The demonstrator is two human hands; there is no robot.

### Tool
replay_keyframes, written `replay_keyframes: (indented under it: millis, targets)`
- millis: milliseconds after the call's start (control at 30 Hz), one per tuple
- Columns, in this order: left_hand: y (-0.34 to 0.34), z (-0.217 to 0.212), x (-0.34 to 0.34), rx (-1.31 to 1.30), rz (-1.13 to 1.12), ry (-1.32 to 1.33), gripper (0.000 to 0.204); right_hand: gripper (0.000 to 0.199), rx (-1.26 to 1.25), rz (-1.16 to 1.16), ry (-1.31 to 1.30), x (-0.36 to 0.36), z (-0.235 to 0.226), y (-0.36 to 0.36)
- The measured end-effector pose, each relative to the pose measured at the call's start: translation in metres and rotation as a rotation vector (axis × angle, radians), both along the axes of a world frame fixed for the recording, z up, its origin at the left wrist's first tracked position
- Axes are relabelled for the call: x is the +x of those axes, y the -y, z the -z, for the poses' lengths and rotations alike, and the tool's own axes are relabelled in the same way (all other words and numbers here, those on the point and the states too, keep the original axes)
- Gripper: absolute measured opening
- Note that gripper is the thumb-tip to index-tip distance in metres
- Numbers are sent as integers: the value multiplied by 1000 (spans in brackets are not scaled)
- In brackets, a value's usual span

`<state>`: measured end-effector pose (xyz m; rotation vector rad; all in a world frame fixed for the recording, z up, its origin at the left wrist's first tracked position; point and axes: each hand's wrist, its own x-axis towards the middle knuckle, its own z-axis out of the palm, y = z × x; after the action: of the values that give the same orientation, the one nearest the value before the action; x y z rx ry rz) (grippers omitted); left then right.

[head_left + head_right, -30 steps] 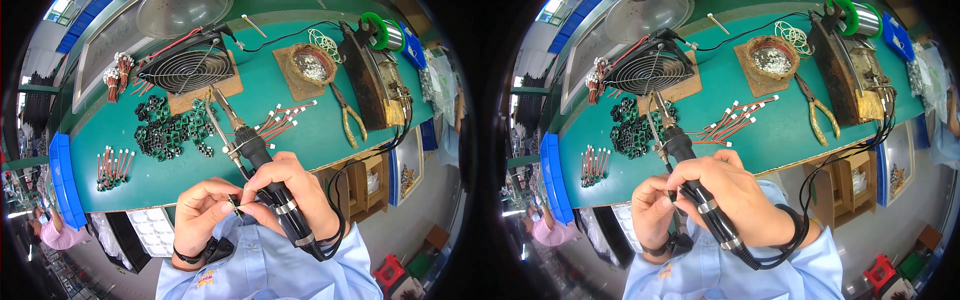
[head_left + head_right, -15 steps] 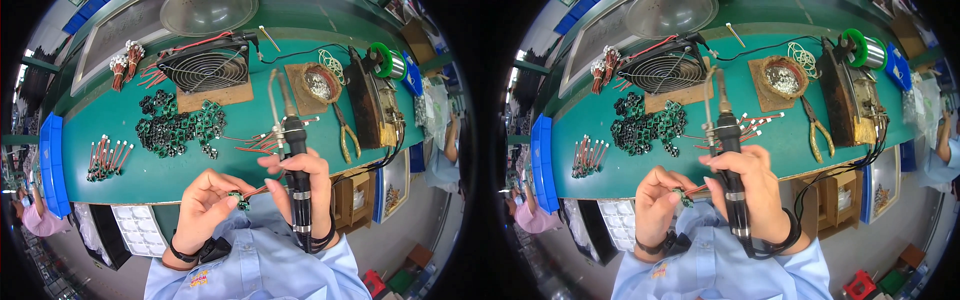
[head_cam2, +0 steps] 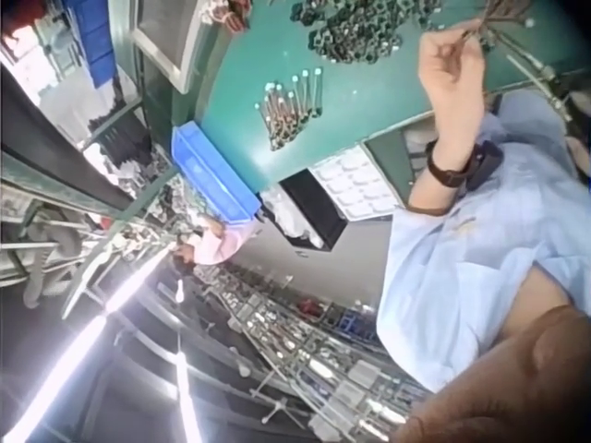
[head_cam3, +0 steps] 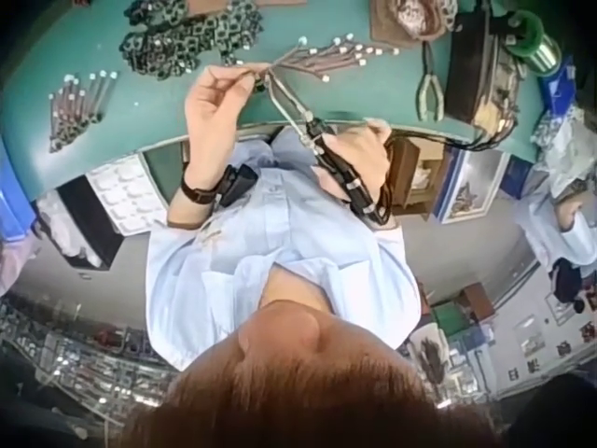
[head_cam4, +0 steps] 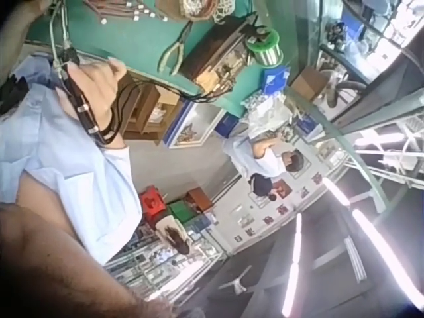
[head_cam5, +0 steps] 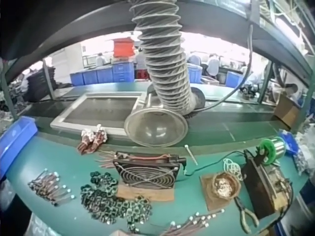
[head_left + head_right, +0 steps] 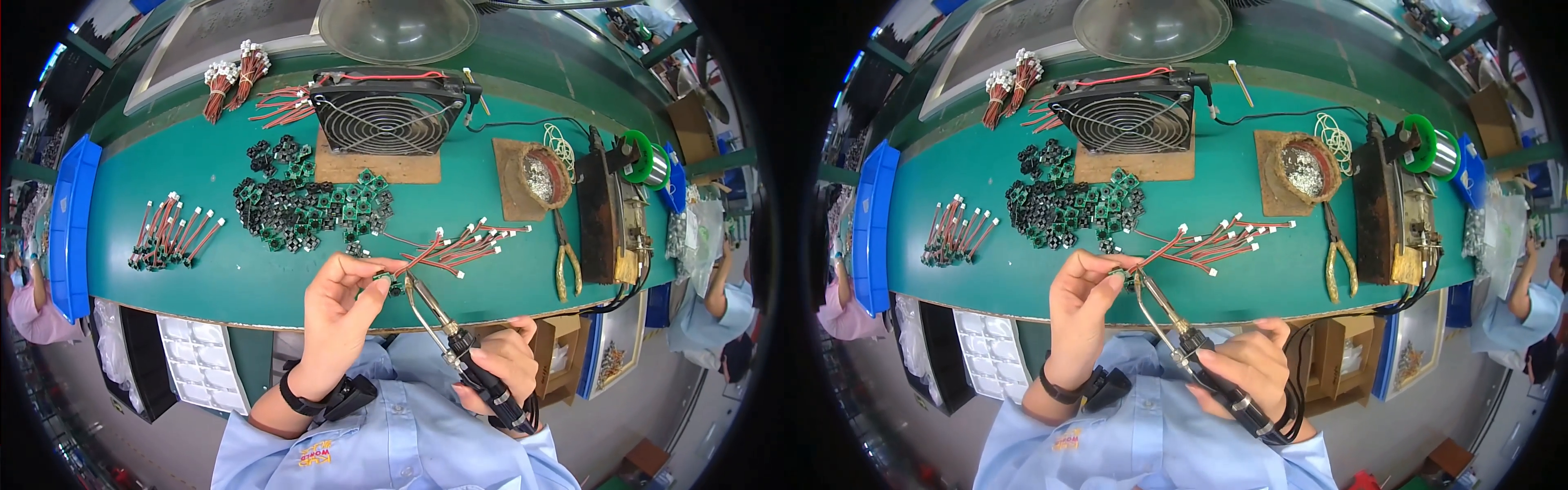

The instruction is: The person solders wires to circuit boards using a soldering iron, picking up a board and wire by hand, joining them, and then setting the assembly aside.

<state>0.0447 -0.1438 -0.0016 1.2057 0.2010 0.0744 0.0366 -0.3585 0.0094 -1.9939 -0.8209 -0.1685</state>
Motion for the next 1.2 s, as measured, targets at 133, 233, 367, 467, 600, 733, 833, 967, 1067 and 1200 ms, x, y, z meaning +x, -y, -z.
replay_keyframes:
  millis: [133,233,367,467,600,733,833,967,1067,1200]
  targets:
    - [1,1,0,11,-11,15,12,41,31,-5,7,2,-2,-2]
    - [3,-2,1,8,-20,-7,7,41,23,-19,12,3,-1,-2]
    - [4,-3,2,-9,-15,-6,7,40,18,-22,13,2,0,-2]
    - [5,-2,2,-29,-15,-15,7,40,19,-17,8,2,1,-2]
    - [5,-1,2,-40,-13,-22,7,39,22,-11,0,2,2,-2]
    - [4,1,1,-76,8,-17,9,39,20,-11,-2,1,3,-1]
    - [5,1,1,-78,4,-18,8,40,14,-14,-8,1,2,-1]
    - [7,0,1,-48,-24,-27,6,40,20,-17,-17,1,2,-1]
    - [7,-1,0,-49,-23,-30,6,41,12,-20,-19,1,1,0]
    - [7,0,0,-56,-24,-22,7,40,10,-19,1,1,1,-2]
